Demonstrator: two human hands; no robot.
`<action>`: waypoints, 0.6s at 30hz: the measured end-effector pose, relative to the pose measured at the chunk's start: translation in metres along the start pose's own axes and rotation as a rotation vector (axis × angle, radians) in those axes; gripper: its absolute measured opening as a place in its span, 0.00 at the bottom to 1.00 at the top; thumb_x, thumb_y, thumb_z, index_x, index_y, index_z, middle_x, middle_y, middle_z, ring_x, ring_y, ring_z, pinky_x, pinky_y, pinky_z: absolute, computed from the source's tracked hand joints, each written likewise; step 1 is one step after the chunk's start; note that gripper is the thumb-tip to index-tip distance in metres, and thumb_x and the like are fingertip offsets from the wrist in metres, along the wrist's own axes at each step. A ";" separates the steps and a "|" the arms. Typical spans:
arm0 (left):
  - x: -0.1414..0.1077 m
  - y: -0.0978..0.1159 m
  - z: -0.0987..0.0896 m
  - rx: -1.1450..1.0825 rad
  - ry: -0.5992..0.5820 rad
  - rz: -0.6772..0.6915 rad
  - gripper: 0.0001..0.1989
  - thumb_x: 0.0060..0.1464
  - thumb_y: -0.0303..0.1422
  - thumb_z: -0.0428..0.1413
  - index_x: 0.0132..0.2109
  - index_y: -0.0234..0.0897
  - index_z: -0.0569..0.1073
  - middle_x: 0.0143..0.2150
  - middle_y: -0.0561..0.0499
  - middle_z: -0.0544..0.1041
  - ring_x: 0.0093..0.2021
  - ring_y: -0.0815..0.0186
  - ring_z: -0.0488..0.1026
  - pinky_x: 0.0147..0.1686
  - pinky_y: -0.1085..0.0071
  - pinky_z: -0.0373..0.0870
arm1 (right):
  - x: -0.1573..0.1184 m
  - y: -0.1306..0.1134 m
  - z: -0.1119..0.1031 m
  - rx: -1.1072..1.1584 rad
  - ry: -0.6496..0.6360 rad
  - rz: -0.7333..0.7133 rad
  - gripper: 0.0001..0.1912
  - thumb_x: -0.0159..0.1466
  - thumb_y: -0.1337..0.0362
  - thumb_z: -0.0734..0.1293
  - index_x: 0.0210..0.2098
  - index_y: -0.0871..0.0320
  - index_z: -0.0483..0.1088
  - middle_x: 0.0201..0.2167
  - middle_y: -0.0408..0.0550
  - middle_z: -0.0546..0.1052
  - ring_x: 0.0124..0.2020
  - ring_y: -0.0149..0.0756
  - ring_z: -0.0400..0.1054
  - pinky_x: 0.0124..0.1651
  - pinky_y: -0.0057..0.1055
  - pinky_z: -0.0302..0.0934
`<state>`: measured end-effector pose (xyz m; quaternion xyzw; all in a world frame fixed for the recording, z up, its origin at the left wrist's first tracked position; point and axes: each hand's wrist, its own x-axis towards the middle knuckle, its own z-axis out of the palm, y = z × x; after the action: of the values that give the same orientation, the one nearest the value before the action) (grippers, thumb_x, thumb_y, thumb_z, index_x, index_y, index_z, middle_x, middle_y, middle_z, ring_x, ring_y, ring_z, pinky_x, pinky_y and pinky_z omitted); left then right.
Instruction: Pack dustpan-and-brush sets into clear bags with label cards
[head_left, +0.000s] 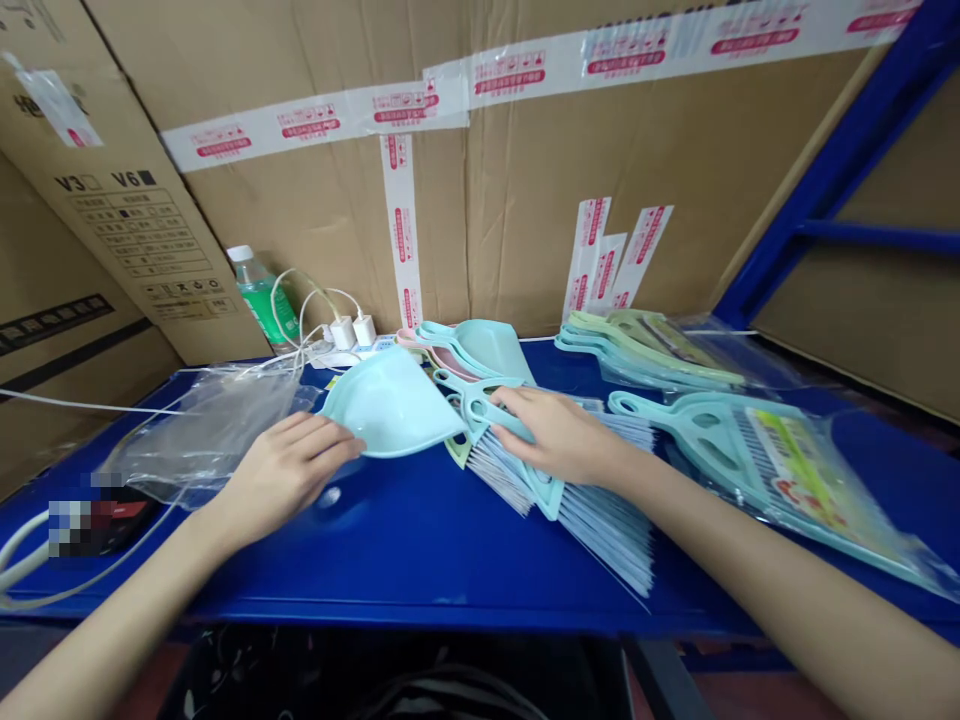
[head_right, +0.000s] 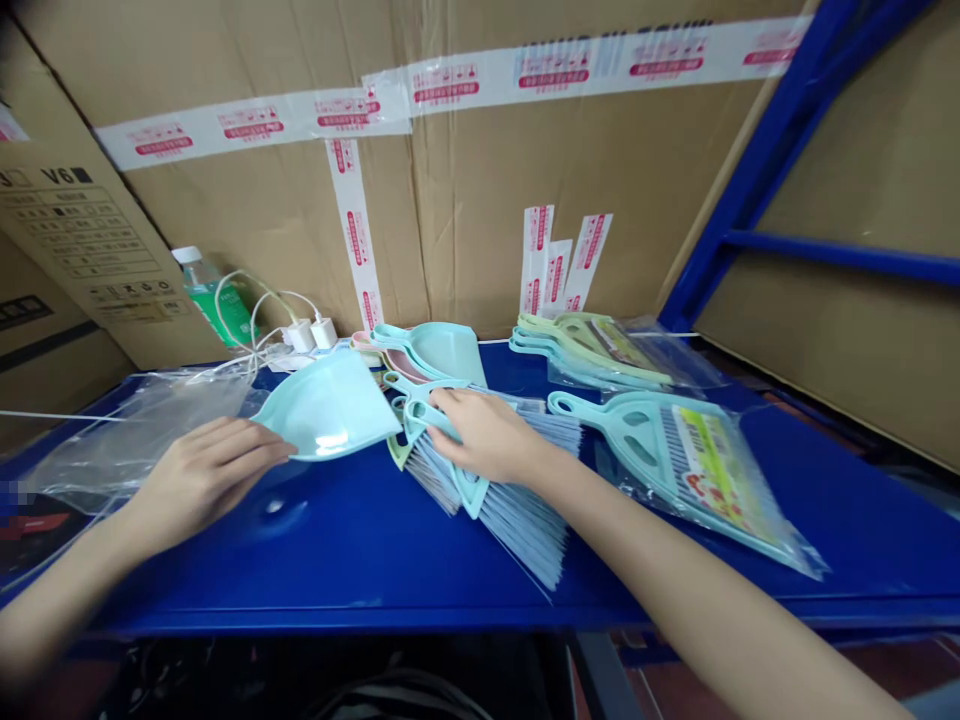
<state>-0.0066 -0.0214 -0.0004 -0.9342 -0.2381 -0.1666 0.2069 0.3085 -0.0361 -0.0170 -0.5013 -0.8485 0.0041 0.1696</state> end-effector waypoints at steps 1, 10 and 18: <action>-0.010 0.001 0.002 -0.035 0.044 0.010 0.17 0.64 0.28 0.43 0.42 0.41 0.77 0.33 0.49 0.79 0.34 0.64 0.75 0.39 0.66 0.71 | 0.000 0.001 0.001 0.014 0.010 -0.002 0.10 0.66 0.63 0.58 0.43 0.58 0.66 0.37 0.53 0.77 0.38 0.44 0.71 0.39 0.36 0.62; -0.037 -0.001 0.000 -0.294 -0.127 0.050 0.17 0.66 0.28 0.41 0.43 0.40 0.75 0.38 0.49 0.78 0.38 0.66 0.73 0.41 0.70 0.68 | 0.010 -0.013 -0.005 0.074 0.032 -0.127 0.13 0.65 0.62 0.59 0.41 0.60 0.72 0.35 0.53 0.78 0.37 0.43 0.72 0.39 0.36 0.63; -0.007 -0.039 -0.009 -0.220 -0.252 -0.235 0.19 0.65 0.41 0.41 0.42 0.37 0.74 0.39 0.47 0.77 0.37 0.62 0.74 0.37 0.68 0.70 | 0.046 -0.067 0.004 0.101 -0.070 -0.307 0.11 0.65 0.64 0.62 0.43 0.60 0.73 0.39 0.52 0.78 0.39 0.41 0.71 0.42 0.36 0.62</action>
<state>-0.0345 0.0032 0.0161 -0.9304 -0.3498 -0.0964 0.0512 0.2303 -0.0293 0.0046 -0.3561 -0.9192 0.0381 0.1637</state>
